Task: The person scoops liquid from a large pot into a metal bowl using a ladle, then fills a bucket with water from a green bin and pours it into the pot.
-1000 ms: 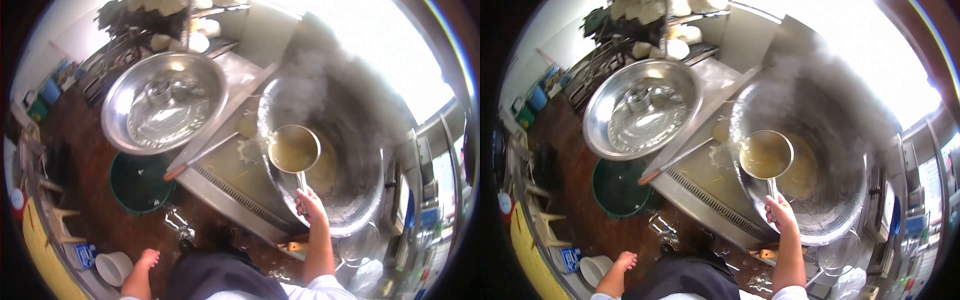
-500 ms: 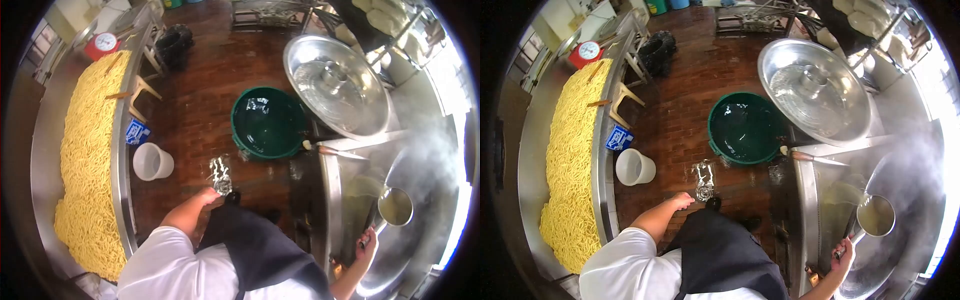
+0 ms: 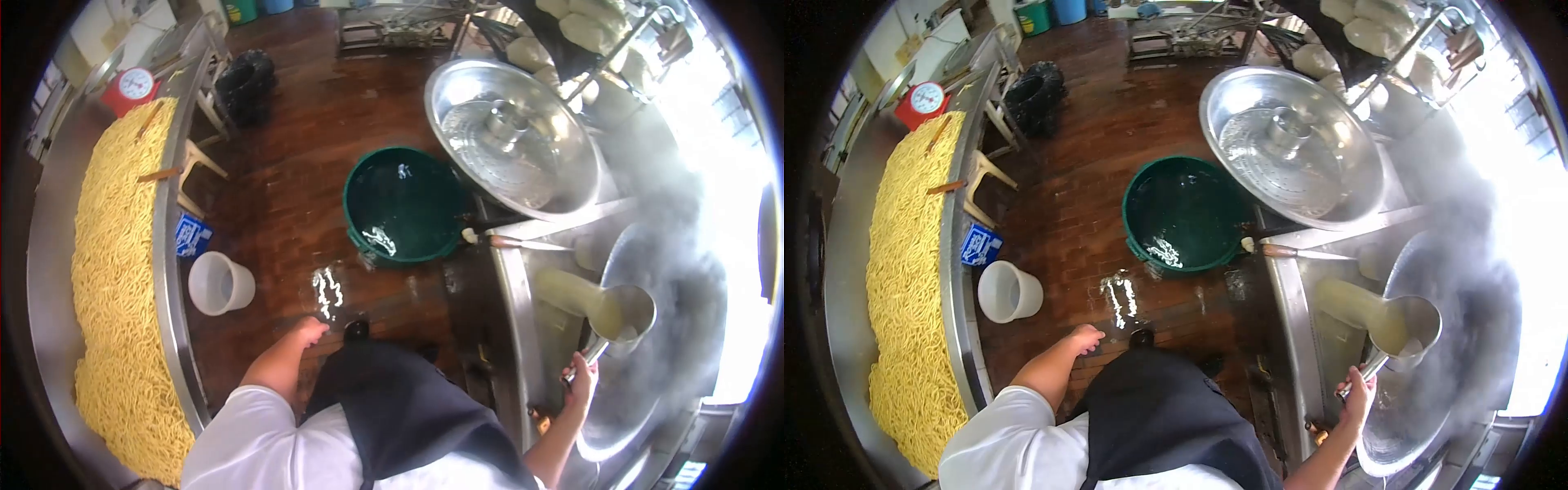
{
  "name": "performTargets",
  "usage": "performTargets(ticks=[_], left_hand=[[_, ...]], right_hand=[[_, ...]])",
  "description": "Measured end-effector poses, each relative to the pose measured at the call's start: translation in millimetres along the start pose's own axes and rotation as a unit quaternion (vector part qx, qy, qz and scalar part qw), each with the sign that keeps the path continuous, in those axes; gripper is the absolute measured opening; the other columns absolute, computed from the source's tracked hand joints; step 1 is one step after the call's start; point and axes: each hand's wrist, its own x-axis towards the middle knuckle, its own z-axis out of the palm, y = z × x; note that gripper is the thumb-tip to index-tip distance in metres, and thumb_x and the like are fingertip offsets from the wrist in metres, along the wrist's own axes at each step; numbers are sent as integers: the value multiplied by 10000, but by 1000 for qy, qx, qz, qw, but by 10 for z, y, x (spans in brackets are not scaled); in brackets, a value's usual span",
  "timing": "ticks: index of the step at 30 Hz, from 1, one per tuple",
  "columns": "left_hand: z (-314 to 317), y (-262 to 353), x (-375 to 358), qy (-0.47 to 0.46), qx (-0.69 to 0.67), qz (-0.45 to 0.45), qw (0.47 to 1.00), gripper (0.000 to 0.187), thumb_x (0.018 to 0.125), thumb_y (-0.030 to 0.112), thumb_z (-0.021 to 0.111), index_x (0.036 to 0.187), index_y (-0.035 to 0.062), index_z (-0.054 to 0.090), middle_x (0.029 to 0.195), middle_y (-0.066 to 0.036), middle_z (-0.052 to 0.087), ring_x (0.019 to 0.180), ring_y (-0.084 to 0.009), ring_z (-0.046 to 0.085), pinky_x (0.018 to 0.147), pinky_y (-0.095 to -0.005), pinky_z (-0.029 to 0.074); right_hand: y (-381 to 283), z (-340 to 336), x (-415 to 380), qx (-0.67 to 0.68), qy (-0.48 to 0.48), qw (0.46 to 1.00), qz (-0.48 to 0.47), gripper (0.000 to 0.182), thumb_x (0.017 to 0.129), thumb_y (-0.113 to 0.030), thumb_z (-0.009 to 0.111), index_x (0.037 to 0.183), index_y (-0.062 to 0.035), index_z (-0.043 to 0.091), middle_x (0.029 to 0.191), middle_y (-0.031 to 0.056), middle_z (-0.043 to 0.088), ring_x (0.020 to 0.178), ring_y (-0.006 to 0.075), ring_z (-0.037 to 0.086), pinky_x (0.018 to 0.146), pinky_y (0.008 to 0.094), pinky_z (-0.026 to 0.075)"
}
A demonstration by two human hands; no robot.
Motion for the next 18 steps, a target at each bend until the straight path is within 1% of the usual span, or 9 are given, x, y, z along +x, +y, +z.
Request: performTargets(ticks=[2, 3, 4, 9, 10, 11, 12, 14, 18], left_hand=[[25, -40, 215, -37, 4, 1, 999, 366, 853, 375, 582, 854, 13, 637, 754, -104, 635, 599, -217, 591, 488, -367, 465], [34, 6, 244, -54, -5, -5, 998, 365, 862, 369, 582, 995, 30, 605, 863, -98, 632, 667, -208, 589, 528, -355, 469], [43, 63, 273, -74, -10, -10, 997, 412, 871, 363, 582, 1136, 48, 573, 972, -91, 630, 736, -198, 587, 568, -344, 473], [42, 89, 245, -91, -88, 22, 992, 299, 869, 338, 603, 1061, 112, 564, 818, -53, 590, 610, -176, 528, 482, -340, 415], [55, 39, 269, -91, -133, -5, 987, 230, 880, 321, 591, 976, 116, 549, 771, -44, 581, 576, -170, 518, 475, -340, 412], [29, 17, 317, -128, -123, -24, 984, 214, 887, 321, 581, 910, 115, 525, 750, -46, 575, 570, -176, 529, 471, -349, 412], [34, -17, 367, -101, -74, -45, 991, 216, 892, 328, 573, 911, 118, 527, 733, -42, 570, 570, -182, 538, 472, -368, 427], [-14, 27, 238, -79, -16, -57, 995, 292, 893, 306, 555, 1088, 92, 530, 890, -102, 614, 745, -256, 600, 647, -453, 498], [-92, 194, 42, -85, 25, -65, 994, 358, 892, 305, 553, 1171, 85, 504, 964, -134, 613, 824, -288, 605, 705, -477, 497]], right_hand=[[151, -48, 84, -18, 10, 999, -47, 275, 803, -98, 636, 1031, -83, 483, 693, 19, 512, 437, 120, 489, 381, 254, 417], [104, -6, 19, -44, 22, 998, -43, 311, 790, -95, 644, 1050, -59, 478, 717, 29, 518, 442, 124, 487, 391, 250, 417], [89, -12, -16, -62, 20, 997, -28, 363, 790, -71, 654, 1099, -41, 465, 781, 27, 511, 593, 113, 507, 426, 241, 445], [170, 35, 10, -290, 130, 947, -52, 473, 773, -183, 647, 1148, 28, 451, 781, 118, 566, 533, 162, 539, 487, 318, 447], [300, -41, 96, -316, 156, 934, -61, 456, 776, -210, 646, 1143, 4, 479, 830, 168, 594, 633, 240, 594, 593, 368, 482], [157, -27, 0, -441, 188, 861, -167, 428, 777, -214, 652, 1139, -40, 504, 914, 191, 615, 788, 321, 613, 726, 413, 480], [-67, 26, -110, -422, 182, 882, -103, 435, 779, -245, 664, 1146, -70, 508, 997, 196, 619, 932, 383, 589, 822, 447, 456], [-49, -100, -16, -464, 210, 849, -142, 436, 796, -280, 649, 1157, -82, 506, 1027, 203, 619, 962, 403, 588, 815, 465, 472], [-105, -422, 128, -407, 226, 864, -193, 386, 818, -293, 624, 1147, -130, 505, 958, 164, 629, 881, 387, 606, 765, 466, 479]])
